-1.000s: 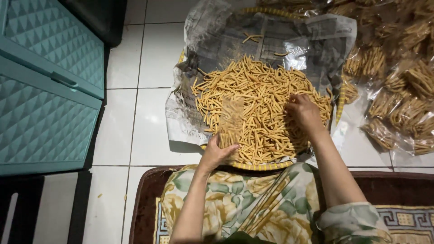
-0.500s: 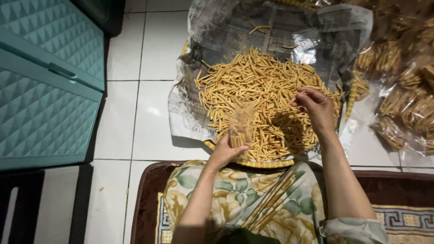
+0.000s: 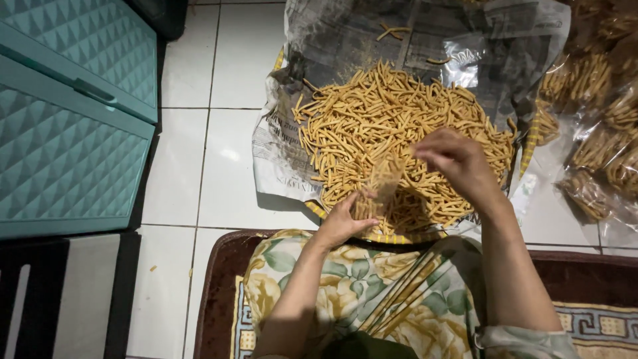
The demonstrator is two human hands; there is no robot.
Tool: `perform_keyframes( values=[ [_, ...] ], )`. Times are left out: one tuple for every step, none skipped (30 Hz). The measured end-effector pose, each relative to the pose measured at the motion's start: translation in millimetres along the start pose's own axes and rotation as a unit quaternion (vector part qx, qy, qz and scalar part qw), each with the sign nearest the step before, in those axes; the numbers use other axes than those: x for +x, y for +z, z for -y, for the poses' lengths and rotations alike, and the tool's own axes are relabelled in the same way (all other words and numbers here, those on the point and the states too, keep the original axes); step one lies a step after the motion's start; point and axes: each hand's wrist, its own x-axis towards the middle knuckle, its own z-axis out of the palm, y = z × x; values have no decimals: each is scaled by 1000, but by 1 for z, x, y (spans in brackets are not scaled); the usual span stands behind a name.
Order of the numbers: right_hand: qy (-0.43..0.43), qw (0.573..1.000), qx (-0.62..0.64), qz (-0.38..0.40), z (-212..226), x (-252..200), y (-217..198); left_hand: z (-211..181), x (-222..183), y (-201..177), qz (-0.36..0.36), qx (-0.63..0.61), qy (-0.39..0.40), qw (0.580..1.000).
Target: Packaging thin fried snacks into plastic bags from a large pile on a tray
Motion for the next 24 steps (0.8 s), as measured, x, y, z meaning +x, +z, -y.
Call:
perform_keyframes(
  values=[
    [2, 1000, 0, 0, 7, 1, 3, -1, 1, 1, 0, 0, -2, 1000],
    [22, 996, -69, 58, 15, 1, 6, -3, 2, 2, 3, 4, 4, 1000],
    [43, 983, -138, 115, 22, 1, 8, -4, 3, 3, 5, 9, 9, 1000],
    [45, 983, -136, 115, 28, 3, 10, 5, 3, 1, 5, 9, 7, 1000],
    [63, 970, -188, 142, 34, 4, 12, 14, 3, -2, 10, 25, 9, 1000],
    [80, 953, -239, 168, 40, 6, 14, 23, 3, -4, 14, 42, 11, 999],
    [82, 953, -238, 169, 40, 7, 14, 21, 3, -1, 14, 41, 9, 999],
    [126, 947, -216, 203, 39, 8, 14, 19, 3, 1, 27, 32, -6, 999],
    [169, 937, -194, 236, 39, 9, 15, 17, 2, 4, 40, 22, -22, 999],
    [170, 937, -194, 237, 38, 8, 14, 9, 0, 4, 40, 22, -23, 999],
    [174, 945, -146, 236, 38, 7, 13, 1, -2, 4, 49, 18, -30, 998],
    [177, 951, -97, 235, 37, 7, 11, -7, -4, 4, 58, 13, -37, 998],
    [178, 950, -98, 236, 31, 7, 10, -8, -4, 3, 57, 12, -38, 998],
    [198, 953, -69, 221, 24, 7, 8, -8, -6, 2, 62, 2, -38, 997],
    [217, 954, -41, 205, 17, 8, 7, -9, -7, 1, 66, -8, -39, 997],
    [218, 953, -41, 206, 11, 7, 6, -10, -7, 1, 66, -9, -40, 997],
    [231, 956, 21, 181, 5, 7, 4, -11, -7, 1, 68, -20, -43, 997],
    [244, 954, 83, 154, -2, 6, 3, -12, -7, 0, 70, -31, -47, 996],
    [245, 953, 83, 155, -12, 7, 2, -2, -5, -2, 70, -32, -48, 996],
    [266, 945, 73, 176, -22, 8, 0, 7, -2, -3, 86, -59, -60, 993],
    [287, 935, 62, 197, -32, 9, -1, 16, 1, -5, 103, -86, -71, 988],
    [288, 935, 63, 198, -34, 10, 3, 8, -1, -6, 103, -86, -72, 988],
    [293, 929, 40, 222, -36, 11, 8, 0, -4, -6, 108, -111, -89, 984],
    [297, 923, 18, 245, -38, 12, 12, -8, -7, -7, 114, -135, -105, 979]
  ],
)
